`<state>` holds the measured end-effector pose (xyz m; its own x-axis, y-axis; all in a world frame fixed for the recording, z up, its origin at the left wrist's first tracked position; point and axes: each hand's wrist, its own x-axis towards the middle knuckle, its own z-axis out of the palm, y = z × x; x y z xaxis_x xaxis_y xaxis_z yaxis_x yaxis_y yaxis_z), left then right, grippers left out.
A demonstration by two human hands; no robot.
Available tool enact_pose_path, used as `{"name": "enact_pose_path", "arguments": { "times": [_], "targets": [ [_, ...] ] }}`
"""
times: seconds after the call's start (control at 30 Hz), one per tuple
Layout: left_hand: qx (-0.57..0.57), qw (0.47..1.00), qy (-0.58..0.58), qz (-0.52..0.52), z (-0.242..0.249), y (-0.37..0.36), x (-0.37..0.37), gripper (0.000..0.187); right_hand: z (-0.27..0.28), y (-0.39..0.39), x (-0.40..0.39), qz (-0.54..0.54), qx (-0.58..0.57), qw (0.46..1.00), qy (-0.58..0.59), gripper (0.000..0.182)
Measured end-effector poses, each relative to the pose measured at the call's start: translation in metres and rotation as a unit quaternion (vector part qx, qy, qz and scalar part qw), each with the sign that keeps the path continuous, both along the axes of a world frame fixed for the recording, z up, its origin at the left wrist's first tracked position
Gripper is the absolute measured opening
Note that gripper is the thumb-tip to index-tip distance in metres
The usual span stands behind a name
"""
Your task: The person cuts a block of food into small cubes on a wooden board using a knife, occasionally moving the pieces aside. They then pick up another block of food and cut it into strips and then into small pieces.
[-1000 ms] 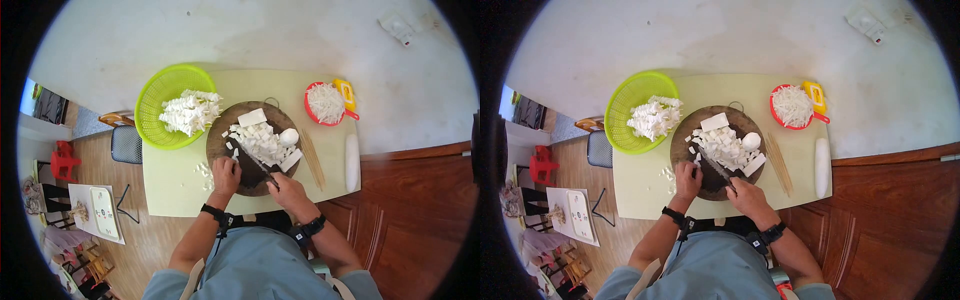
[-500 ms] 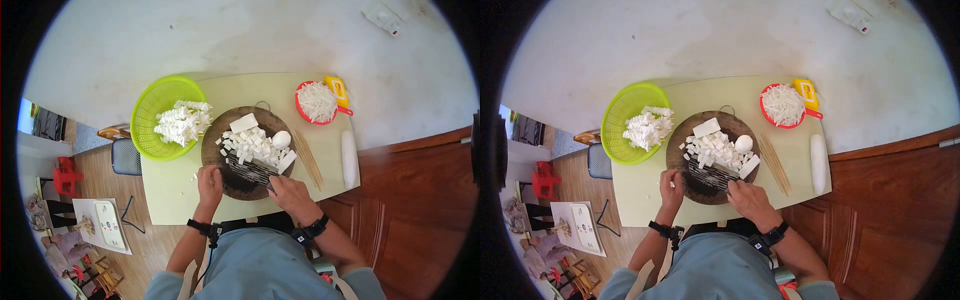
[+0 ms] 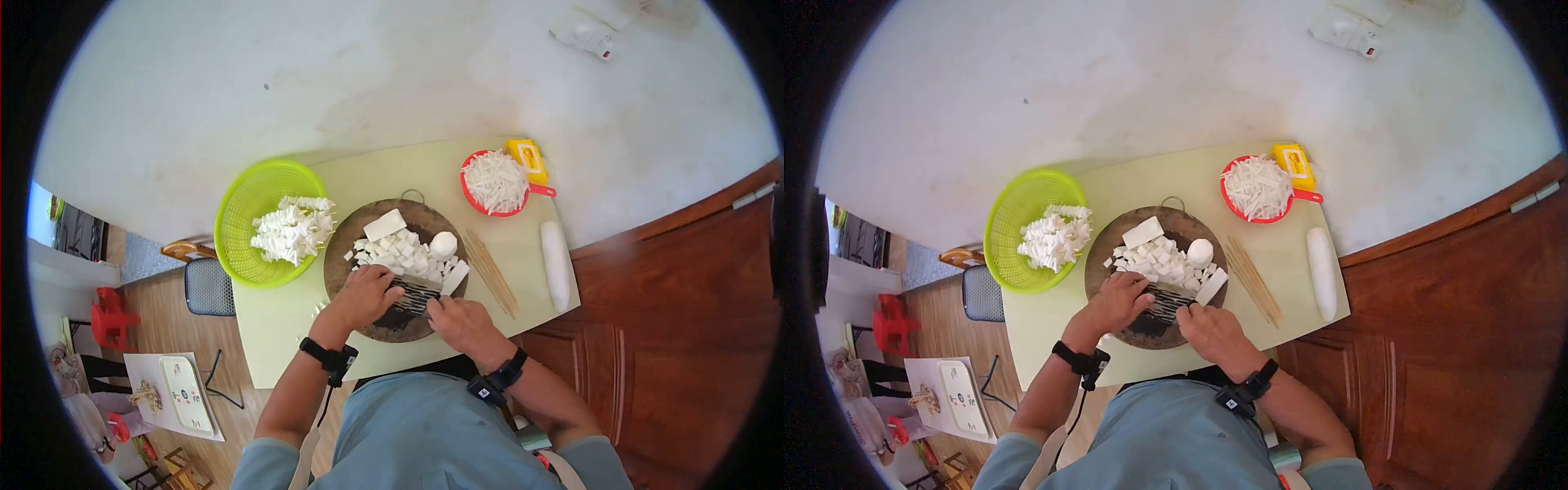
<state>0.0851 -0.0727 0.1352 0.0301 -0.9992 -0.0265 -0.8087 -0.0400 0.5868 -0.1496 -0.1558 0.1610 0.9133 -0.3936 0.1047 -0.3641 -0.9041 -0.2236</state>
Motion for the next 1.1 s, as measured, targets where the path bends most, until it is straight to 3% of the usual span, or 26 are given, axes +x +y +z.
{"name": "enact_pose_path", "arguments": {
  "times": [0.13,0.27,0.33,0.47,0.57,0.63,0.73,0.8,0.87,1.0,1.1],
  "targets": [
    [0.003,0.998,-0.057,-0.006,-0.012,-0.012,0.004,0.041,0.007,0.001,-0.007,-0.005,0.007,1.0,0.009,0.014],
    [-0.038,0.998,0.002,0.04,-0.02,-0.018,0.003,0.04,0.009,-0.002,-0.025,-0.003,0.013,1.0,0.011,0.011],
    [0.034,0.994,0.091,-0.054,0.012,-0.021,0.004,0.043,0.007,-0.004,-0.029,-0.005,0.011,1.0,0.016,0.011],
    [0.074,0.985,0.11,-0.111,0.028,-0.016,-0.015,0.043,0.011,-0.008,-0.021,-0.004,0.008,1.0,0.005,0.01],
    [0.041,0.994,0.031,-0.093,0.023,-0.016,-0.019,0.043,0.009,-0.009,-0.013,0.004,0.005,1.0,-0.002,0.01],
    [0.048,0.999,-0.008,-0.025,0.012,-0.019,-0.014,0.043,0.007,-0.009,-0.014,0.012,0.008,1.0,-0.013,0.009],
    [0.031,0.998,0.036,0.038,-0.003,-0.021,0.001,0.045,0.006,-0.009,-0.02,0.018,0.021,1.0,-0.004,0.011],
    [-0.008,0.998,0.017,0.067,-0.009,-0.02,0.004,0.04,0.012,-0.013,-0.034,0.036,0.058,0.998,0.005,0.016],
    [-0.026,0.991,0.069,0.114,-0.01,-0.021,0.007,0.032,0.01,-0.012,-0.053,0.027,0.08,0.996,0.01,0.019],
    [-0.092,0.987,0.058,0.121,-0.021,-0.022,-0.021,0.024,0.006,-0.007,-0.103,-0.03,0.143,0.988,0.042,0.023],
    [-0.099,0.994,-0.011,0.054,-0.036,-0.03,-0.058,0.028,-0.002,0.002,-0.138,-0.099,0.188,0.977,-0.001,0.023]
  ]
}}
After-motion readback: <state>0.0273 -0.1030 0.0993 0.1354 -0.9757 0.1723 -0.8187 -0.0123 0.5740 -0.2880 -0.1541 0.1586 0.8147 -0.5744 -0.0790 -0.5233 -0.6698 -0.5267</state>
